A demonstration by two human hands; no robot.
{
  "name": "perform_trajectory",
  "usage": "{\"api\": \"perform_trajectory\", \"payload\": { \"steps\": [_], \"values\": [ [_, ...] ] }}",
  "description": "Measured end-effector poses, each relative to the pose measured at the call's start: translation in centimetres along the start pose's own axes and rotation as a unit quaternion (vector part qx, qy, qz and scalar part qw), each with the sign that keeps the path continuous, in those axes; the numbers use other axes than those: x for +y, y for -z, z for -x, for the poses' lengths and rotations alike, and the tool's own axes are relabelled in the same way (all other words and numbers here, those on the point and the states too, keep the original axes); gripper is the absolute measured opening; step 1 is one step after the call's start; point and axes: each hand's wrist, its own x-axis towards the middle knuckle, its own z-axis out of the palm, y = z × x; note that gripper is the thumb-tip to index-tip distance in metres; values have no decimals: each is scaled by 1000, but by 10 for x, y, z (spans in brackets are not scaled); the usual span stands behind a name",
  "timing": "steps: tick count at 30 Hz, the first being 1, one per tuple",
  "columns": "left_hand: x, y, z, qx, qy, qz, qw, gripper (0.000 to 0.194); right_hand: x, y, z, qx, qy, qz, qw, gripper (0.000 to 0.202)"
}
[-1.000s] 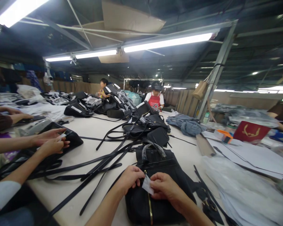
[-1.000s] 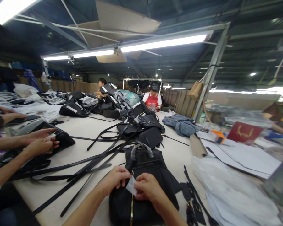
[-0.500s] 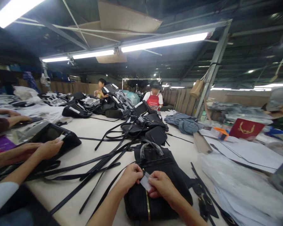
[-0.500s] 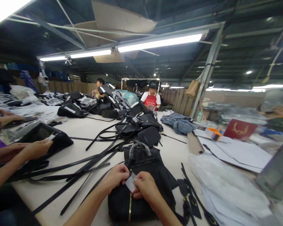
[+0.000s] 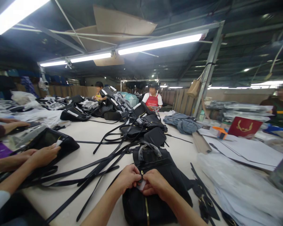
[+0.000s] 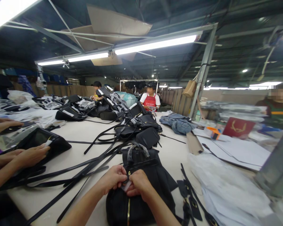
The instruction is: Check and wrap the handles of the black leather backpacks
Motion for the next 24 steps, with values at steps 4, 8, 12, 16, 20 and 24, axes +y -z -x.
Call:
{"api": "perform_trajectory", "payload": {
  "steps": [4, 8, 12, 16, 20, 24],
  "values": [
    [-2, -5, -1, 19, -8, 5, 1000, 15, 4, -2, -2, -6, 14, -33, 999, 28],
    [-4, -8, -3, 38, -22, 7, 999, 18, 10, -7, -8, 25, 28, -47, 998, 22],
    [-2, 0, 3, -5, 2, 4, 1000, 13, 16, -11, -13, 61, 36, -61, 996, 24],
    [6, 8, 21, -113, 55, 34, 991, 20, 10, 0, -7, 52, 89, -121, 987, 22],
    [19, 0, 42, -192, 44, 91, 976, 26, -11, 21, 11, 40, 185, -174, 966, 28],
    [31, -7, 44, -188, -29, 160, 969, 26, -28, 33, 33, 38, 251, -144, 956, 32]
  ]
}}
